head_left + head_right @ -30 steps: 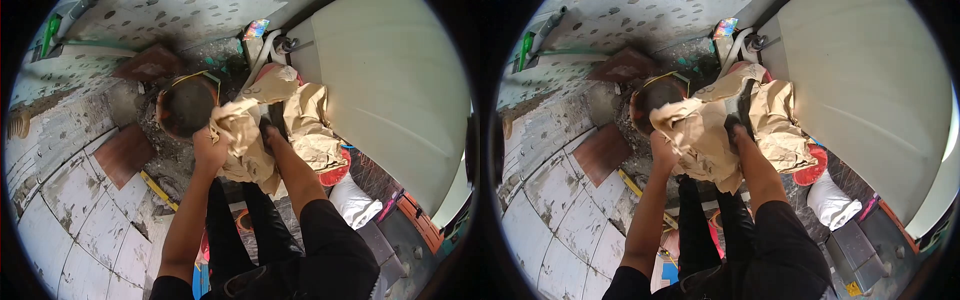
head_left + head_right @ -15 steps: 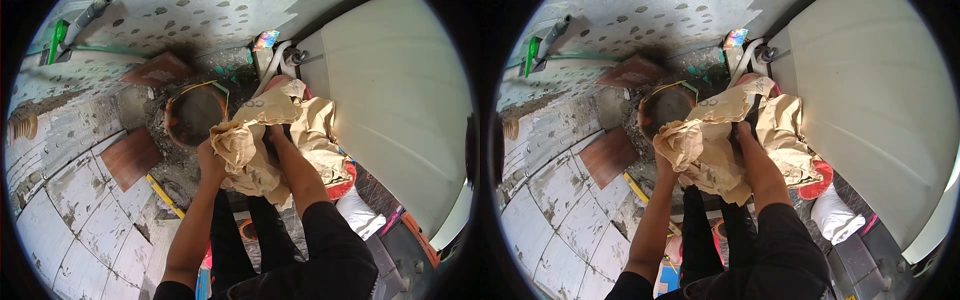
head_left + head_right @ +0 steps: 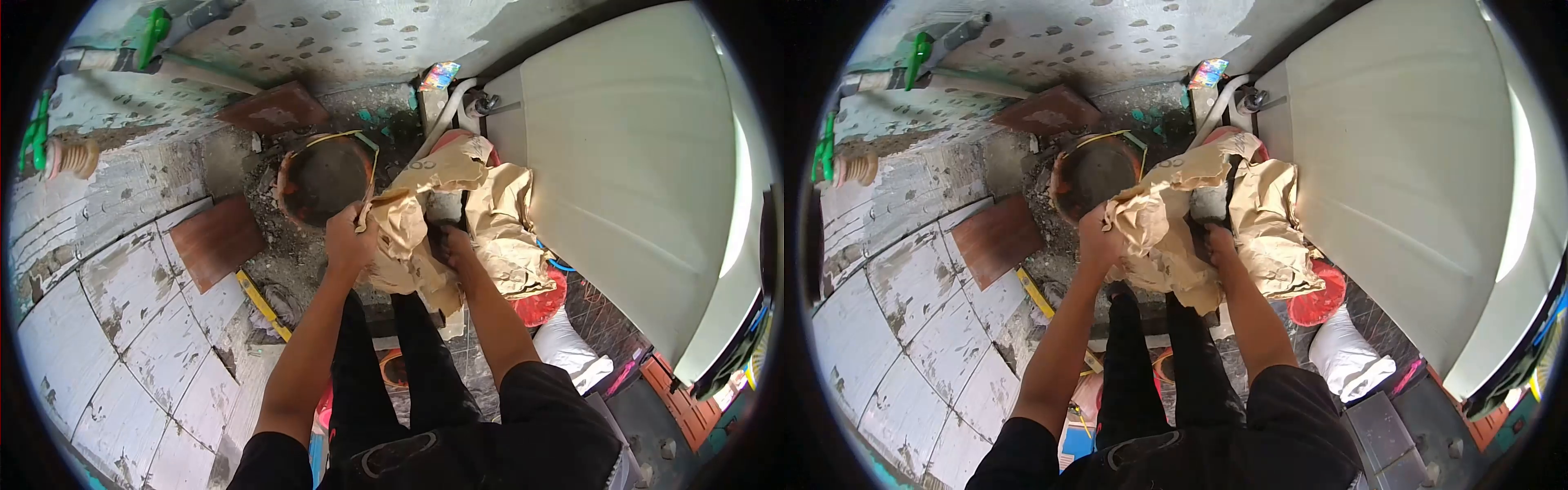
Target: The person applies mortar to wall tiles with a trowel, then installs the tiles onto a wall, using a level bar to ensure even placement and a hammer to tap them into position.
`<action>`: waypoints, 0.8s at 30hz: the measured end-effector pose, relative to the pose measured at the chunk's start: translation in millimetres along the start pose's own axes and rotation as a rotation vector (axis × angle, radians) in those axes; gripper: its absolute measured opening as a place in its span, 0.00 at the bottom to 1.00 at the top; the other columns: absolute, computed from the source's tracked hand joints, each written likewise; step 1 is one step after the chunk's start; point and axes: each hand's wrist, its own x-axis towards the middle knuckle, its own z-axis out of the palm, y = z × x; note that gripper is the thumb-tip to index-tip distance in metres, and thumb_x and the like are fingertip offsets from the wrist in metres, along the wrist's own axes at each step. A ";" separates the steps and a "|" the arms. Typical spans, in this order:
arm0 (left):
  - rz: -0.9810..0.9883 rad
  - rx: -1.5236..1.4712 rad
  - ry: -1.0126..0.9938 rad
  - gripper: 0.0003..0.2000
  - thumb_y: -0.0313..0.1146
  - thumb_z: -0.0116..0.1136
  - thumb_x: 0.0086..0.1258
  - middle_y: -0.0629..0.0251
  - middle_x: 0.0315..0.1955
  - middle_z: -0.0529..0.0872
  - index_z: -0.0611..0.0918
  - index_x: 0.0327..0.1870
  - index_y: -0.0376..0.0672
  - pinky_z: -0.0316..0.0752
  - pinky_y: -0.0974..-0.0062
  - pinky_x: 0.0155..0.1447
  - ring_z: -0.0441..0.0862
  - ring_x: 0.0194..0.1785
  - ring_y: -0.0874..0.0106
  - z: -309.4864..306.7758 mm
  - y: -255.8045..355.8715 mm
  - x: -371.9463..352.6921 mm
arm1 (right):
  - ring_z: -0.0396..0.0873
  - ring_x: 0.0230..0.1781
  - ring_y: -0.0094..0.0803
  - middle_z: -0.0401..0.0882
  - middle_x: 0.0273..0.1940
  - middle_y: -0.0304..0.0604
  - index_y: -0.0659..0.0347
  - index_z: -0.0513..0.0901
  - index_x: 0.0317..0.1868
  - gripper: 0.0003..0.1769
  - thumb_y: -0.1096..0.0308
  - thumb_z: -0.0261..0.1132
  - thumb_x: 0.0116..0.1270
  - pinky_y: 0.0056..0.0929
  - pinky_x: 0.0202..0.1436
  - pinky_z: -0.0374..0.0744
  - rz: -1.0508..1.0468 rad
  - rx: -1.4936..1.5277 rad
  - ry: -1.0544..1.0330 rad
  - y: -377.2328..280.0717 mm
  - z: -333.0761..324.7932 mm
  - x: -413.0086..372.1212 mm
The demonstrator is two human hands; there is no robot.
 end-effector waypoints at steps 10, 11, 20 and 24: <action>-0.038 0.019 -0.124 0.15 0.41 0.64 0.54 0.56 0.23 0.83 0.81 0.33 0.36 0.74 0.71 0.36 0.82 0.28 0.64 -21.4 23.0 -10.5 | 0.50 0.05 0.23 0.55 0.09 0.31 0.52 0.67 0.21 0.14 0.63 0.53 0.65 0.27 0.09 0.50 -0.081 -0.135 -0.116 -7.2 -28.4 -91.6; -0.065 -0.023 -0.170 0.17 0.40 0.65 0.55 0.58 0.29 0.84 0.80 0.39 0.38 0.74 0.72 0.39 0.82 0.33 0.66 -27.4 28.2 -15.6 | 0.50 0.05 0.23 0.55 0.09 0.31 0.53 0.67 0.20 0.14 0.63 0.52 0.65 0.27 0.08 0.50 -0.072 -0.123 -0.148 -7.8 -34.4 -105.4; 0.032 -0.064 -0.015 0.18 0.37 0.62 0.59 0.56 0.41 0.80 0.78 0.46 0.36 0.71 0.70 0.50 0.79 0.44 0.64 -109.7 -34.5 -73.0 | 0.52 0.05 0.21 0.56 0.09 0.31 0.57 0.71 0.24 0.14 0.64 0.49 0.68 0.24 0.07 0.50 -0.230 -0.325 0.023 3.0 -77.0 -230.0; -0.204 0.000 -0.006 0.17 0.39 0.60 0.60 0.55 0.38 0.81 0.79 0.44 0.35 0.71 0.71 0.49 0.79 0.43 0.64 -166.6 -112.7 -120.3 | 0.53 0.06 0.20 0.57 0.11 0.30 0.54 0.67 0.24 0.11 0.64 0.52 0.65 0.23 0.06 0.50 -0.254 -0.373 0.043 12.6 -67.5 -292.1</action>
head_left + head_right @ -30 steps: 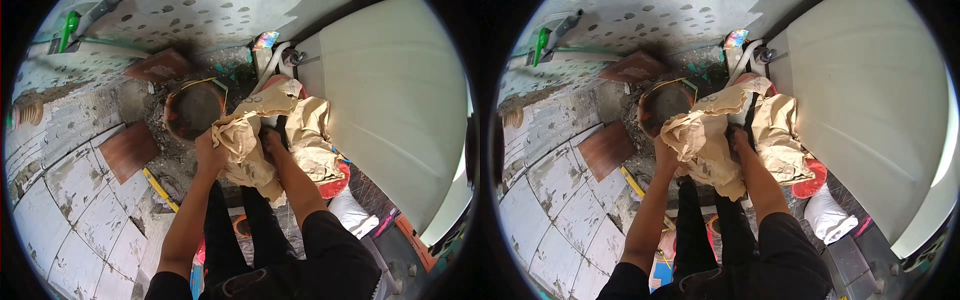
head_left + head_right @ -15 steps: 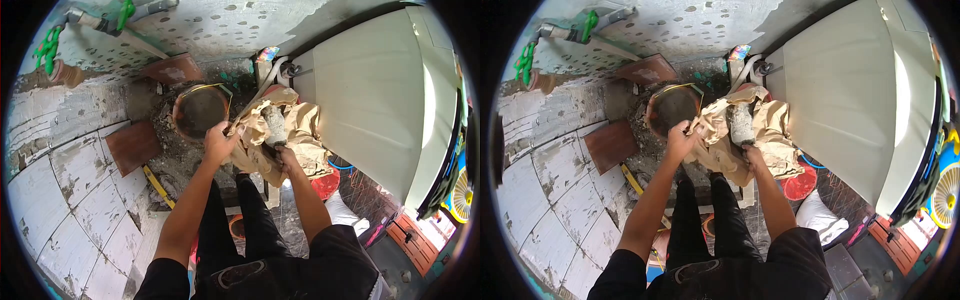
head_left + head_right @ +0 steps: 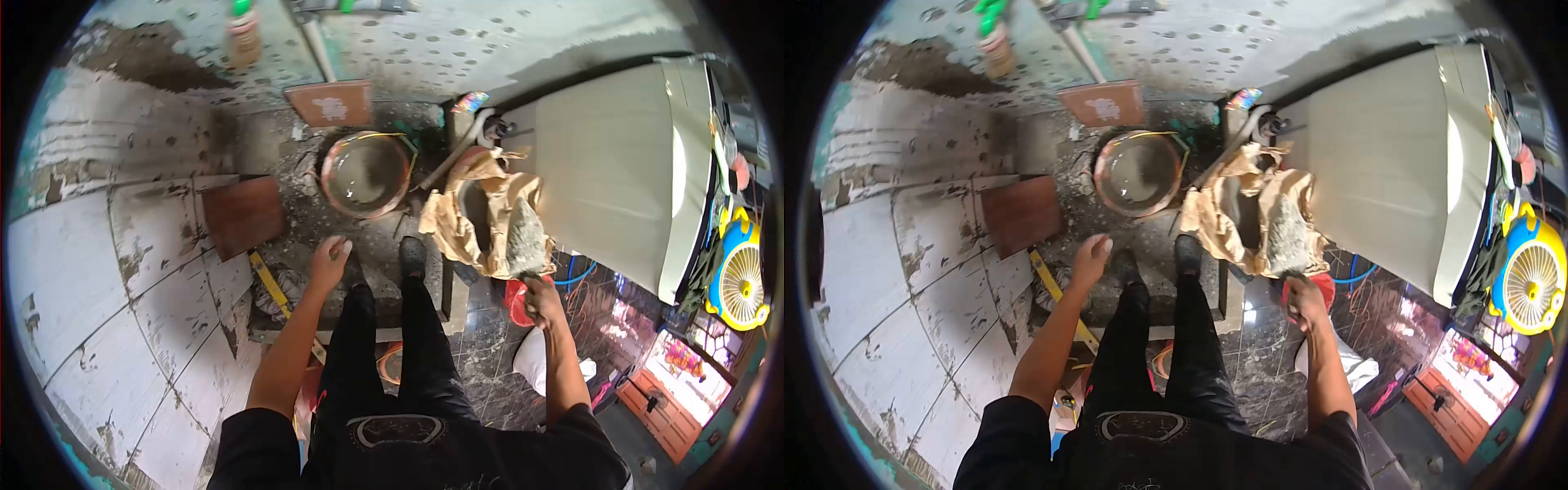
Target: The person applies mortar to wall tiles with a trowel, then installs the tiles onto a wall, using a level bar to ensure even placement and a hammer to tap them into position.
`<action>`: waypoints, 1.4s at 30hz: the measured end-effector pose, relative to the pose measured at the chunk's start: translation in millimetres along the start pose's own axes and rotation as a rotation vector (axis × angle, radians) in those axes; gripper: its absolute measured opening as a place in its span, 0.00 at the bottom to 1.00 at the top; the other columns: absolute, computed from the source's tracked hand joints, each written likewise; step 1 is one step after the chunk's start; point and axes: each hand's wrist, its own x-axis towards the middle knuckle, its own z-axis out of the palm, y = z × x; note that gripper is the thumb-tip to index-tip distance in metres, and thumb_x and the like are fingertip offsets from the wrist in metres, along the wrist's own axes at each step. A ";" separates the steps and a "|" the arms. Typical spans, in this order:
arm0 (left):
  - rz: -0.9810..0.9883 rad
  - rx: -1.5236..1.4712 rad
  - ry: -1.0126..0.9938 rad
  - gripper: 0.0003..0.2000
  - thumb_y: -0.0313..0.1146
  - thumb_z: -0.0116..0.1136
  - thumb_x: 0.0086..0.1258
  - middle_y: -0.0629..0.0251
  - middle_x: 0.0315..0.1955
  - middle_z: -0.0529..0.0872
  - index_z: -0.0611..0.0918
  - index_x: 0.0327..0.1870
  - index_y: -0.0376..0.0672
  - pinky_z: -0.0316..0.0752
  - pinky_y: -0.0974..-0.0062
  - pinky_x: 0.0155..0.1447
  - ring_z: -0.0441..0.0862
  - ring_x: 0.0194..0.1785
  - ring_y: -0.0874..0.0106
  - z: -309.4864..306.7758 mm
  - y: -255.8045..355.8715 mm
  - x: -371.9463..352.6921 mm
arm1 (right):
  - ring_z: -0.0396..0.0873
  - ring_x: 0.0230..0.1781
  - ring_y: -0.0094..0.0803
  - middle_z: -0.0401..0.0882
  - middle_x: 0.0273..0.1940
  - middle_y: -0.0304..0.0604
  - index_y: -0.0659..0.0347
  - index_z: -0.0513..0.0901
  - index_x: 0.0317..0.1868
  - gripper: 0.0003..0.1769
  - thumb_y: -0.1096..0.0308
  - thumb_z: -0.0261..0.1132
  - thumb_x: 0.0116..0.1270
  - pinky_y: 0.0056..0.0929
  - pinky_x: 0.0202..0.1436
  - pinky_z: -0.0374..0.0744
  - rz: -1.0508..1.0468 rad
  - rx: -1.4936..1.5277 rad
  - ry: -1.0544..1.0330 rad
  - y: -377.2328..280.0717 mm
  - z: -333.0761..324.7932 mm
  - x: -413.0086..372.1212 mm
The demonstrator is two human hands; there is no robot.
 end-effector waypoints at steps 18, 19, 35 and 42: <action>-0.623 0.118 0.140 0.17 0.43 0.55 0.63 0.52 0.37 0.83 0.80 0.42 0.36 0.72 0.68 0.48 0.81 0.43 0.62 -117.8 -275.7 -235.0 | 0.54 0.06 0.24 0.56 0.10 0.31 0.53 0.65 0.25 0.12 0.60 0.52 0.66 0.22 0.09 0.53 0.198 0.289 -0.441 52.0 321.8 168.7; -0.649 0.088 0.148 0.17 0.43 0.55 0.63 0.52 0.37 0.83 0.80 0.42 0.36 0.72 0.69 0.48 0.81 0.43 0.62 -113.6 -283.5 -242.2 | 0.55 0.06 0.24 0.56 0.10 0.32 0.54 0.66 0.26 0.11 0.61 0.52 0.65 0.23 0.09 0.54 0.199 0.303 -0.335 58.4 336.2 208.2; -0.829 -0.165 0.143 0.17 0.44 0.55 0.65 0.64 0.27 0.80 0.78 0.40 0.35 0.70 0.74 0.39 0.75 0.32 0.74 -44.6 -295.9 -290.9 | 0.62 0.15 0.28 0.67 0.20 0.39 0.58 0.71 0.26 0.07 0.67 0.54 0.61 0.28 0.19 0.57 0.083 -0.128 0.037 82.1 348.3 442.2; -0.843 -0.256 0.202 0.18 0.44 0.56 0.65 0.66 0.26 0.78 0.78 0.41 0.35 0.69 0.78 0.36 0.74 0.30 0.77 -44.4 -282.8 -276.5 | 0.76 0.20 0.38 0.79 0.24 0.53 0.66 0.80 0.24 0.14 0.63 0.57 0.58 0.35 0.30 0.75 -0.369 -0.967 0.194 71.7 322.5 433.8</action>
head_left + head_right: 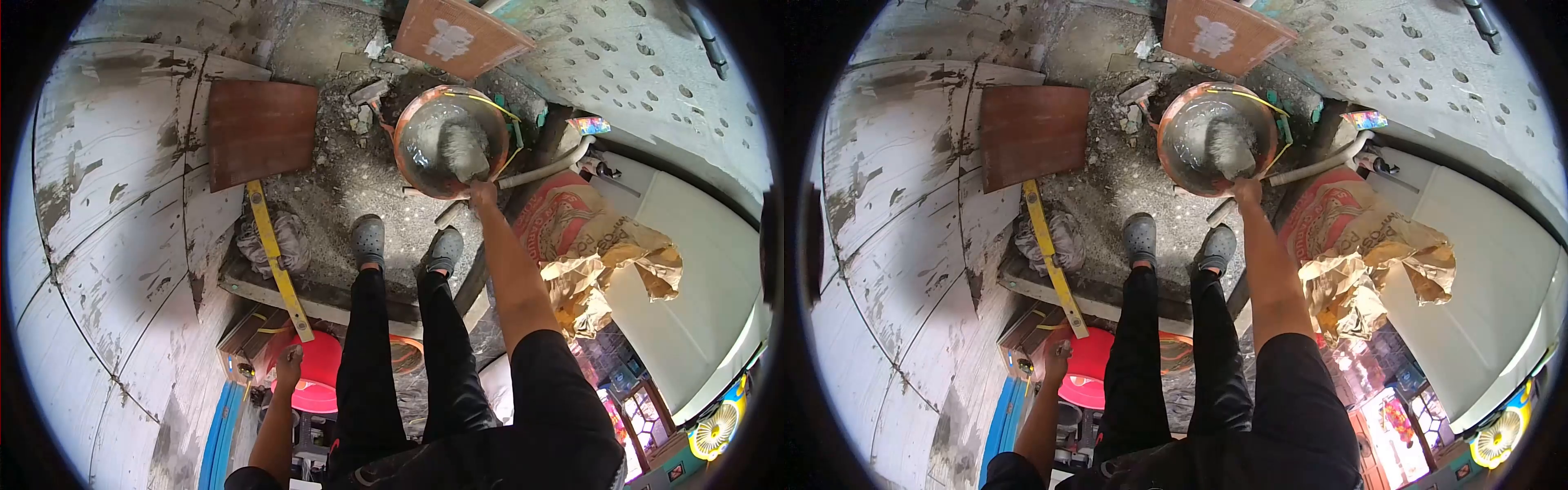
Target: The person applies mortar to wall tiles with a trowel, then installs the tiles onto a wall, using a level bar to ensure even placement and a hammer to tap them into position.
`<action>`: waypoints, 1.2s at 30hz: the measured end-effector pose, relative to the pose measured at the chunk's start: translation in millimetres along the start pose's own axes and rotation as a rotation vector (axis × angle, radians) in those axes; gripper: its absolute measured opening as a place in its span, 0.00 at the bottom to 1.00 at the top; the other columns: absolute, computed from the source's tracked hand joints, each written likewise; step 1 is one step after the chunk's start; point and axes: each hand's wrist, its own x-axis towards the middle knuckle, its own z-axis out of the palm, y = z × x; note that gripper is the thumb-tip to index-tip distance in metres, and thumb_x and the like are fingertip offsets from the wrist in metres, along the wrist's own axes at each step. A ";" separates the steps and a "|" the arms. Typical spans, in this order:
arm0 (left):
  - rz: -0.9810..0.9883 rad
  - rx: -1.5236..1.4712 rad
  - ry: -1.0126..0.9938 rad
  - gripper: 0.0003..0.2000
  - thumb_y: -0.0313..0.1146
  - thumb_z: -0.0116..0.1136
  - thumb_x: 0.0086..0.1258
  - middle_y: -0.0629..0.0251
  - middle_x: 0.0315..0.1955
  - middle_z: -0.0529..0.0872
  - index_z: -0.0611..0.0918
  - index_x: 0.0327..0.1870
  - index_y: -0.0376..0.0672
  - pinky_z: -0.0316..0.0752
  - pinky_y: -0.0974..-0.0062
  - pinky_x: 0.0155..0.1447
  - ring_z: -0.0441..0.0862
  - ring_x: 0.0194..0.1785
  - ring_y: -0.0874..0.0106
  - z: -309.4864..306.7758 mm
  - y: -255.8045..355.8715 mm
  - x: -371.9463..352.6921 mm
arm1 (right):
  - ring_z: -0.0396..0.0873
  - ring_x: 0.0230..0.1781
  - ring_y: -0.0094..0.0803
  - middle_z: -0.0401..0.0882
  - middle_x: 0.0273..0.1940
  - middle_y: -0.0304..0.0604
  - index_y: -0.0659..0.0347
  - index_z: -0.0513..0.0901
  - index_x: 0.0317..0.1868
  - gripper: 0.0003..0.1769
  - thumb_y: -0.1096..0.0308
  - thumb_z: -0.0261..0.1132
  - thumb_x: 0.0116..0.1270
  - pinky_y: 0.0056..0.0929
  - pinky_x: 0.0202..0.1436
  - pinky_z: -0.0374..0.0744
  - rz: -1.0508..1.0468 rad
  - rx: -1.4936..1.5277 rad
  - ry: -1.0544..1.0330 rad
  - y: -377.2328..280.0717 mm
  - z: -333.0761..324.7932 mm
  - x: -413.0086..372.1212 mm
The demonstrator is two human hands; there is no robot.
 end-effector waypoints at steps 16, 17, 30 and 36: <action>-0.008 0.079 -0.027 0.20 0.44 0.53 0.66 0.61 0.28 0.81 0.77 0.45 0.33 0.73 0.77 0.35 0.78 0.29 0.74 8.4 -4.7 -8.9 | 0.77 0.43 0.54 0.79 0.39 0.60 0.55 0.65 0.61 0.27 0.65 0.54 0.60 0.44 0.47 0.75 -0.232 -0.142 0.168 -78.2 -41.8 -39.2; -0.008 0.062 -0.025 0.20 0.45 0.54 0.65 0.62 0.27 0.81 0.77 0.44 0.33 0.72 0.77 0.34 0.77 0.28 0.75 8.8 -4.6 -8.8 | 0.77 0.43 0.54 0.79 0.39 0.59 0.53 0.66 0.61 0.26 0.66 0.54 0.60 0.44 0.46 0.75 -0.251 -0.193 0.148 -83.4 -40.5 -34.8; -0.069 -0.133 -0.020 0.20 0.45 0.55 0.65 0.67 0.25 0.78 0.77 0.44 0.33 0.68 0.80 0.32 0.73 0.27 0.79 26.7 -18.1 -13.2 | 0.81 0.34 0.46 0.81 0.33 0.52 0.54 0.64 0.62 0.27 0.66 0.55 0.60 0.41 0.37 0.78 -0.531 -0.874 -0.009 -77.1 -66.7 -51.1; -0.078 -0.133 -0.014 0.20 0.45 0.56 0.65 0.67 0.26 0.78 0.77 0.45 0.34 0.68 0.81 0.32 0.72 0.27 0.79 30.3 -24.4 -14.1 | 0.81 0.39 0.45 0.81 0.39 0.53 0.55 0.64 0.63 0.42 0.56 0.70 0.48 0.36 0.41 0.79 -0.497 -0.655 -0.061 -97.8 -40.2 -42.2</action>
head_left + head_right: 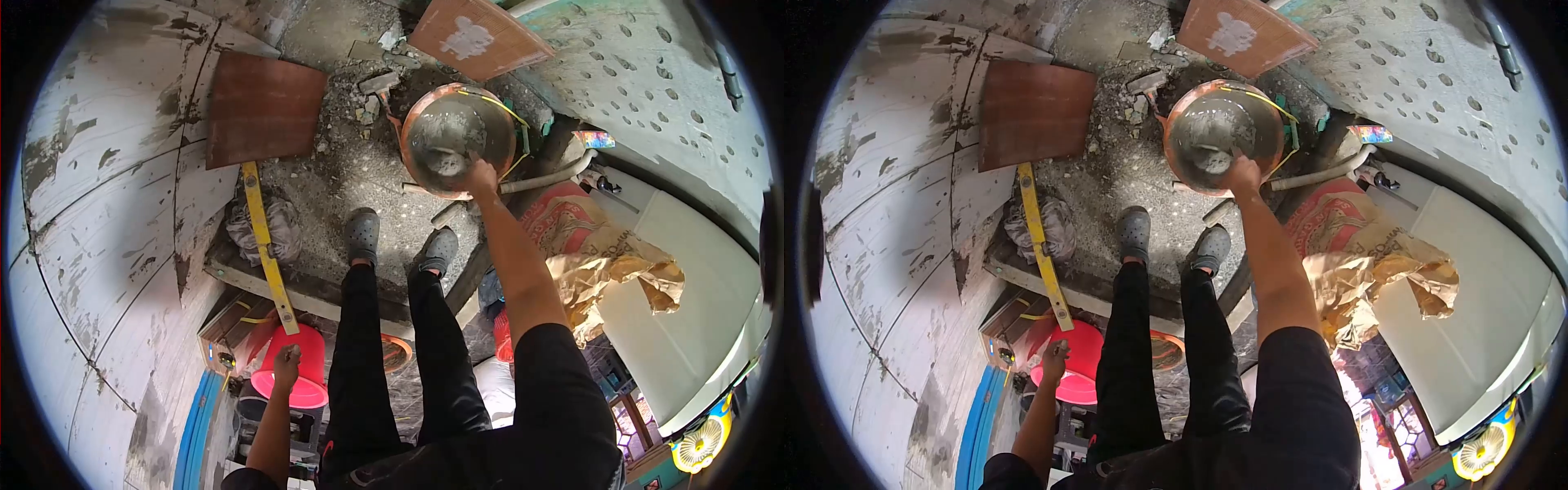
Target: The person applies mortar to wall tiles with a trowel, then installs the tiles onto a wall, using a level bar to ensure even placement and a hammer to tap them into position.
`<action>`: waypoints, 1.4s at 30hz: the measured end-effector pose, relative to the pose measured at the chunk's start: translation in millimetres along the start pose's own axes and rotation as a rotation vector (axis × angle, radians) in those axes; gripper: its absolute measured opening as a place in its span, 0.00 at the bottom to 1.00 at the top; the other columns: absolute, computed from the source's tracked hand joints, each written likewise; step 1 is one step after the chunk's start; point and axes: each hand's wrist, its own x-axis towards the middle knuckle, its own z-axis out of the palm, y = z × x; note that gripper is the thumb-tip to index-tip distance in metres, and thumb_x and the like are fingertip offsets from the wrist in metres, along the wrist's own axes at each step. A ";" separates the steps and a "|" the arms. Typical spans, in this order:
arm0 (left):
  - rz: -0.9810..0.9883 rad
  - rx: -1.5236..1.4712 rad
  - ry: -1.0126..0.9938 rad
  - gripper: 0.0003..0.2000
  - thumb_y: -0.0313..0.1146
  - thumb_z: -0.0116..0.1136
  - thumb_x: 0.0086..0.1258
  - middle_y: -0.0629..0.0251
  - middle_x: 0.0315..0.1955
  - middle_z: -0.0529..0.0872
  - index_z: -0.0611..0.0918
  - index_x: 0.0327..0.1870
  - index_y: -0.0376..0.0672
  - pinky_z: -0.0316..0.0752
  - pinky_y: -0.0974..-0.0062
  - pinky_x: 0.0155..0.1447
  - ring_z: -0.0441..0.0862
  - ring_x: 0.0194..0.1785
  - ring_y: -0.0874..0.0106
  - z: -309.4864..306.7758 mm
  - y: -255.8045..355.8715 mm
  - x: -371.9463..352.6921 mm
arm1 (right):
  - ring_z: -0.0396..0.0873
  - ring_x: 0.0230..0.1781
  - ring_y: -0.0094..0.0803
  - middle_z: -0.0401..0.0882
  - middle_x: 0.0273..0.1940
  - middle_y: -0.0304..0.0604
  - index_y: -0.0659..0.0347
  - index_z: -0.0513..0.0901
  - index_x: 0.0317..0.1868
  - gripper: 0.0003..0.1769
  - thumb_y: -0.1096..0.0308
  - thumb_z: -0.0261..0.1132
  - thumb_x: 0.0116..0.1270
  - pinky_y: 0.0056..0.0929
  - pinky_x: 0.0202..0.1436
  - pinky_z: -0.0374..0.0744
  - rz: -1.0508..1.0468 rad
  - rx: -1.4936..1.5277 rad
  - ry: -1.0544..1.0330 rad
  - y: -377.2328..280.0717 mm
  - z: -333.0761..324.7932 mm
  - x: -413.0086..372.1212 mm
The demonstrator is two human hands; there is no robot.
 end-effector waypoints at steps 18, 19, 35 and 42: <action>-0.053 -0.025 -0.001 0.20 0.45 0.56 0.65 0.64 0.29 0.79 0.77 0.45 0.34 0.72 0.80 0.34 0.76 0.31 0.77 3.8 0.7 -1.2 | 0.77 0.46 0.50 0.79 0.44 0.56 0.48 0.68 0.61 0.28 0.71 0.54 0.57 0.41 0.48 0.75 0.368 0.321 0.206 11.1 -26.1 14.1; -0.044 -0.008 -0.002 0.20 0.45 0.56 0.65 0.64 0.28 0.79 0.77 0.45 0.34 0.72 0.80 0.34 0.76 0.31 0.77 4.2 2.6 -2.4 | 0.78 0.45 0.50 0.79 0.43 0.55 0.48 0.69 0.61 0.27 0.70 0.55 0.57 0.41 0.47 0.76 0.355 0.281 0.214 14.5 -21.9 10.7; -0.051 0.021 0.002 0.18 0.44 0.55 0.66 0.65 0.27 0.79 0.77 0.44 0.35 0.71 0.79 0.33 0.75 0.29 0.77 9.5 -3.2 1.5 | 0.77 0.42 0.56 0.79 0.40 0.59 0.55 0.69 0.59 0.25 0.68 0.54 0.59 0.44 0.46 0.75 0.295 0.331 0.383 25.1 -20.4 9.3; -0.066 0.032 -0.010 0.19 0.44 0.55 0.66 0.64 0.29 0.80 0.77 0.45 0.35 0.73 0.79 0.36 0.76 0.32 0.76 4.1 -7.3 1.2 | 0.78 0.43 0.50 0.79 0.42 0.55 0.55 0.68 0.60 0.26 0.65 0.57 0.59 0.42 0.45 0.76 0.249 0.162 0.093 34.1 6.2 9.5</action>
